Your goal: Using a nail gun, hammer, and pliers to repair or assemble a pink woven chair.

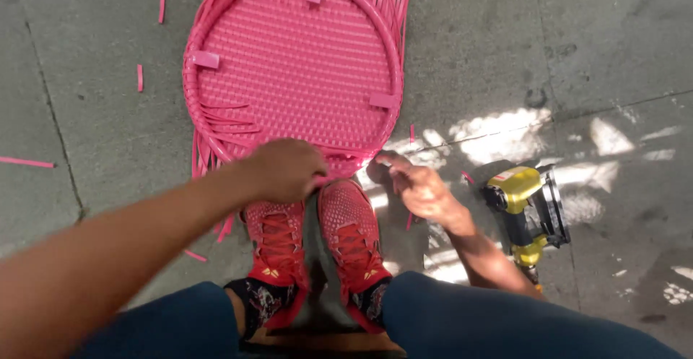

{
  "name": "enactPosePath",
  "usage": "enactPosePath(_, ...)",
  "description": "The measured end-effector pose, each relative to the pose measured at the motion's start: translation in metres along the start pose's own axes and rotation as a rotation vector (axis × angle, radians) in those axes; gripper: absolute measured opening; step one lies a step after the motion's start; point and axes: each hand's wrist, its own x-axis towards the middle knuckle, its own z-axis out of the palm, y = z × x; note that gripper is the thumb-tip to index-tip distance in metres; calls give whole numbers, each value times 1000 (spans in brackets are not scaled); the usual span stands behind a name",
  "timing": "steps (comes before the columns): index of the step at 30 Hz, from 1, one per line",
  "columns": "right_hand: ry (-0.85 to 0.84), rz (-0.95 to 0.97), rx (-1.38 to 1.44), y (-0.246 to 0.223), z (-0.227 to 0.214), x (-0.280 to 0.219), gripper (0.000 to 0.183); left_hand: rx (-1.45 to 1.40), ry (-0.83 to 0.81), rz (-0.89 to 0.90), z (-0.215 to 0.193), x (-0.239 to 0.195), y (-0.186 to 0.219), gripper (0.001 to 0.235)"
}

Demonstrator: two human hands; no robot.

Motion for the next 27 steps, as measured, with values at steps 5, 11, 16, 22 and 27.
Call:
enactPosePath(5,2,55,-324,-26,12,19,31,-163,475,97,86,56,-13,33)
enactPosePath(11,-23,87,-549,-26,20,19,30,-28,834,5,97,58,12,40)
enactPosePath(16,-88,207,-585,-57,7,31,33,-19,876,-99,106,64,22,33)
enactPosePath(22,-228,217,-667,-59,0,45,34,-118,1023,-124,107,74,19,30)
enactPosePath(27,-416,416,-779,-86,2,63,25,-440,823,-160,96,82,3,16)
